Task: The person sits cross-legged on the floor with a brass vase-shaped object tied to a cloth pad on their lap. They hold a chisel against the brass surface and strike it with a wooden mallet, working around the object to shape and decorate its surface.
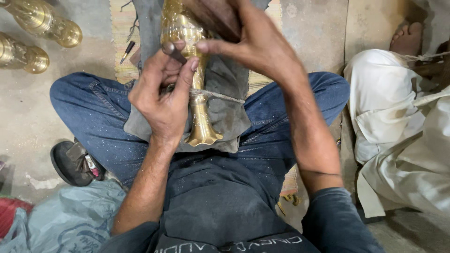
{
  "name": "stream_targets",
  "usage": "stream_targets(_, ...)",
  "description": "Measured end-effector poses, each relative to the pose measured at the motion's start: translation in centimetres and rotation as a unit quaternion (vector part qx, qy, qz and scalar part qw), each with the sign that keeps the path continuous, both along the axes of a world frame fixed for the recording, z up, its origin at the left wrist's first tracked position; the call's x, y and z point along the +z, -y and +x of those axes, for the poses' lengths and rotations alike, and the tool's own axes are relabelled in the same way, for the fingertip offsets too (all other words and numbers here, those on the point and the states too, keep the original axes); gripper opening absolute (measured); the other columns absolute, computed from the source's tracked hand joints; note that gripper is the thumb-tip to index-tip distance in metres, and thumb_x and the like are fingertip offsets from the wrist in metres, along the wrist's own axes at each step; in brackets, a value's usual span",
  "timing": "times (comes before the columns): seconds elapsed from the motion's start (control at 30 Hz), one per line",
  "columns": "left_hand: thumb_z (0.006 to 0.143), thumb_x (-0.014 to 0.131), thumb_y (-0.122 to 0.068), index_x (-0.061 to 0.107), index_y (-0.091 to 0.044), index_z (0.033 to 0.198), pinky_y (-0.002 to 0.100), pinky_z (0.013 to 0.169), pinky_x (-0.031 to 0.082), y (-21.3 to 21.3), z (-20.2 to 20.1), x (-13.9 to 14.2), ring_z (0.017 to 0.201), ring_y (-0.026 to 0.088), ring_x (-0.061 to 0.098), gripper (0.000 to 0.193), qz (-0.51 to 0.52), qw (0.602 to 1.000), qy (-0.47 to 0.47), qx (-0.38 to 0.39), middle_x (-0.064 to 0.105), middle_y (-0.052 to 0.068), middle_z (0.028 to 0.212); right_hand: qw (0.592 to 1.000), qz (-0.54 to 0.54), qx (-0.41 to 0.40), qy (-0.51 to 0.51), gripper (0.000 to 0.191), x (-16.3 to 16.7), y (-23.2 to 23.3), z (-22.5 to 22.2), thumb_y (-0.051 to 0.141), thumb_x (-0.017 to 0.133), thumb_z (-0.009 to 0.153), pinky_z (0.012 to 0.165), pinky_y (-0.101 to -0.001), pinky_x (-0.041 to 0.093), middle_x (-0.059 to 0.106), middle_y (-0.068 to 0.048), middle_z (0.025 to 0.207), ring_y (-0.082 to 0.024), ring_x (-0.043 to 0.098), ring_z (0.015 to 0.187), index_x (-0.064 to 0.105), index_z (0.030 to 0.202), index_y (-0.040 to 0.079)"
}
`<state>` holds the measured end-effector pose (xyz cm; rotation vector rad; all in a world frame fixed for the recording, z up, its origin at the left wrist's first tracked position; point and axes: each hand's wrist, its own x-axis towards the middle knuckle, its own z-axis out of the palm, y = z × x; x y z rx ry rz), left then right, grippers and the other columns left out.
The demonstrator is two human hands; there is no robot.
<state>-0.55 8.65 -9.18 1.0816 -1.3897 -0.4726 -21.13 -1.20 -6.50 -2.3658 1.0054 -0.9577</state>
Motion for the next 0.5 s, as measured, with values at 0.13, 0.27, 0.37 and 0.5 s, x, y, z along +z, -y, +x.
stream_targets(0.13, 0.105, 0.084, 0.000, 0.066, 0.001, 0.130, 0.023, 0.075, 0.064, 0.0, 0.1, -0.2, 0.087, 0.013, 0.076, 0.030, -0.008, 1.000, 0.017, 0.006, 0.075, 0.009, 0.101, 0.978, -0.097, -0.100, -0.153, 0.038, 3.1, -1.4, -1.5, 0.028, 0.085, 0.095, 0.073, -0.0452, 0.051, 0.064, -0.016, 0.094, -0.035, 0.065, 0.086, 0.064, 0.112, 0.001)
stream_targets(0.27, 0.106, 0.083, -0.001, 0.065, 0.001, 0.126, 0.022, 0.075, 0.063, 0.0, 0.2, -0.3, 0.082, 0.013, 0.077, 0.027, -0.035, 0.998, 0.046, 0.019, 0.074, 0.007, 0.091, 0.938, -0.248, -0.058, -0.235, 0.032, 6.4, -2.4, -3.0, 0.023, 0.081, 0.093, 0.076, -0.0434, 0.050, 0.065, -0.014, 0.096, -0.034, 0.065, 0.088, 0.064, 0.113, 0.005)
stream_targets(0.37, 0.105, 0.085, 0.000, 0.069, 0.000, 0.117, 0.022, 0.067, 0.055, -0.3, 0.2, -0.3, 0.073, 0.013, 0.074, 0.020, -0.008, 0.998, 0.050, 0.044, 0.075, 0.007, 0.086, 0.909, -0.270, -0.065, -0.311, 0.025, 8.1, -3.1, -3.9, 0.024, 0.073, 0.097, 0.076, -0.0383, 0.049, 0.065, -0.009, 0.096, -0.027, 0.065, 0.082, 0.065, 0.116, 0.010)
stream_targets(0.5, 0.104, 0.085, -0.001, 0.065, 0.003, 0.116, 0.024, 0.068, 0.056, -0.3, 0.0, -0.3, 0.074, 0.013, 0.071, 0.024, -0.038, 0.995, 0.076, 0.054, 0.071, 0.009, 0.091, 0.869, -0.299, -0.095, -0.382, 0.022, 9.6, -4.1, -4.2, 0.025, 0.070, 0.099, 0.074, -0.0356, 0.048, 0.065, -0.006, 0.094, -0.024, 0.065, 0.079, 0.066, 0.116, 0.012)
